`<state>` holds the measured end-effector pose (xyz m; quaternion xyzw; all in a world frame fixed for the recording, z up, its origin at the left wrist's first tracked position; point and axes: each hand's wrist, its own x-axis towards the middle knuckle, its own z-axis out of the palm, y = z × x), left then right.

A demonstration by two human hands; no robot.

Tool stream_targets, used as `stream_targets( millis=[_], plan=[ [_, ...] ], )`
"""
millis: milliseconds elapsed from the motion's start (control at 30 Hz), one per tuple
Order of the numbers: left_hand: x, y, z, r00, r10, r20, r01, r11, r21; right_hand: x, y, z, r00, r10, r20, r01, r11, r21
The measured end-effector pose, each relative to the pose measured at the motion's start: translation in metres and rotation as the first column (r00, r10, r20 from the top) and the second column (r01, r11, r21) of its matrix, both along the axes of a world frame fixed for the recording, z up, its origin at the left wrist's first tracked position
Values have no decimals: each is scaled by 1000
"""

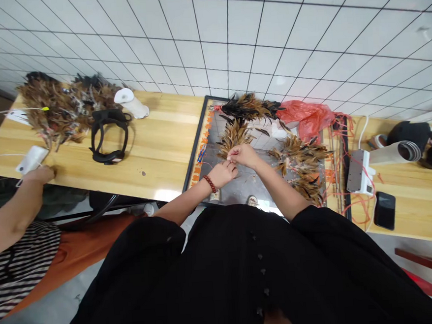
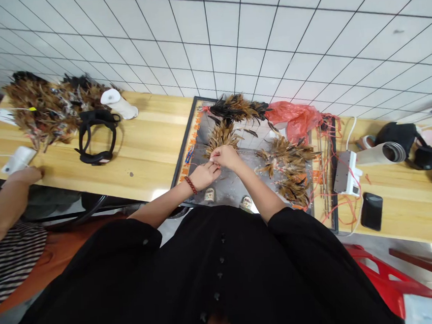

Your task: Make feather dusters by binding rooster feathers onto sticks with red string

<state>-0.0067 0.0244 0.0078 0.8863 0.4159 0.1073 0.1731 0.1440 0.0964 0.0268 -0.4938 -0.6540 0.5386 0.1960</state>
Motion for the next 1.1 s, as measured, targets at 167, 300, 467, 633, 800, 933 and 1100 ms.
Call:
stream_targets(
  millis=[167,300,467,633,800,933,1100],
  plan=[
    [3,-10,-11,928,358,105,-323,911,-256,10,-30,-30,952,-283,-113,283,959,-18],
    [11,-14,-23,662,725,190,-486,609,-627,23,-66,-52,955,-296,10,296,955,17],
    [23,-13,-26,271,960,67,-184,120,-975,26,-86,-58,970,-221,103,224,974,-20],
    [26,-14,-21,170,982,79,-66,92,-994,27,-87,-51,964,-234,130,234,972,12],
    [36,-16,-22,2,998,64,-33,64,-997,28,-89,-51,955,-287,80,284,958,37],
    [42,-18,-23,-132,991,10,52,17,-998,30,-88,-61,882,-448,-147,374,855,-359],
    [42,-18,-26,-149,988,-42,141,-21,-990,31,-90,-69,847,-491,-203,372,821,-434]
  ],
)
